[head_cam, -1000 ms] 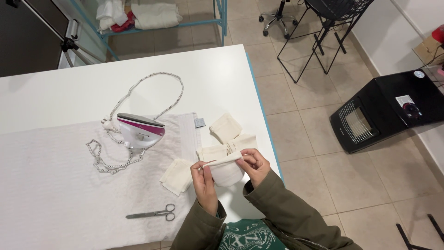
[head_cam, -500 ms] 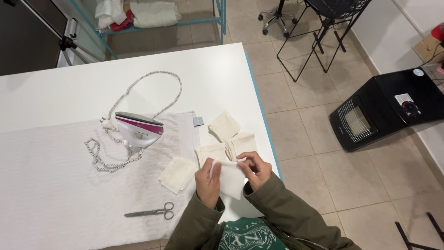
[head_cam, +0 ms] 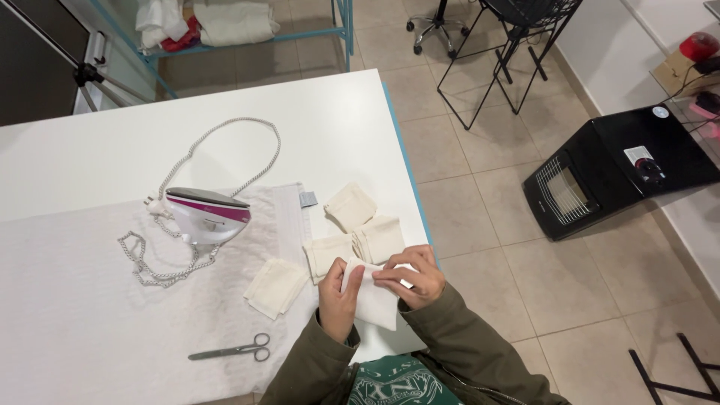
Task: Folding small white fabric pouches on a workbench.
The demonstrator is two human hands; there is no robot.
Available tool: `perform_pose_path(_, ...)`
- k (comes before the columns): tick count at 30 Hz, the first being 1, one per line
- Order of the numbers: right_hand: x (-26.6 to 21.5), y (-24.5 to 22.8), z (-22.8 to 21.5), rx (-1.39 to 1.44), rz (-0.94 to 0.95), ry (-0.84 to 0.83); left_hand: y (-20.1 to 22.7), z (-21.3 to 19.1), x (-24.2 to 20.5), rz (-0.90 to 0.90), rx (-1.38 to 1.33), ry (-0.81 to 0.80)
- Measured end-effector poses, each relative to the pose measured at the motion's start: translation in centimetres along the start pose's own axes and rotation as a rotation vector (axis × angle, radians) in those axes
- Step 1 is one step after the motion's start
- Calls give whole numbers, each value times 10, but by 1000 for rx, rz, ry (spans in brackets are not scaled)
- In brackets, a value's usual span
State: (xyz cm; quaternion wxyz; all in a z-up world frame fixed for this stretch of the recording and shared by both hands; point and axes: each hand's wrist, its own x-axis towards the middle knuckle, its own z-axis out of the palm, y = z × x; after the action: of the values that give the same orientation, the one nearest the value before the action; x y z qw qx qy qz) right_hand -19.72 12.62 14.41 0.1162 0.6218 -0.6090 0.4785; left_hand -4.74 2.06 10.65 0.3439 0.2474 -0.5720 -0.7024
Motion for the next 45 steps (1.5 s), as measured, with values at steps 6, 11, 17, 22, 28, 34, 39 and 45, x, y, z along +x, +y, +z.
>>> perform_pose_path(6,-35,36,-16,208,352,10,-3,9,2,31,153,-1)
perform_pose_path(11,-71,106,-81,-406,640,260,-19,14,4,-38,-79,-111)
perform_pose_path(17,-57,51,-60,770,801,-115,-30,26,6,59,134,-120)
perform_pose_path(22,-70,44,-31,688,780,-11,-20,35,1,50,0,-156)
perform_pose_path(28,-59,46,-25,620,846,95,-38,25,-4,-21,-57,-169)
perform_pose_path(34,-10,-4,-21,79,401,82,-38,29,-2,-180,-344,-18)
perform_pose_path(39,1,-17,9,77,172,-57,-20,25,-8,-251,-559,75)
perform_pose_path(45,-1,-23,22,289,484,-132,-22,-3,-16,-238,-491,43)
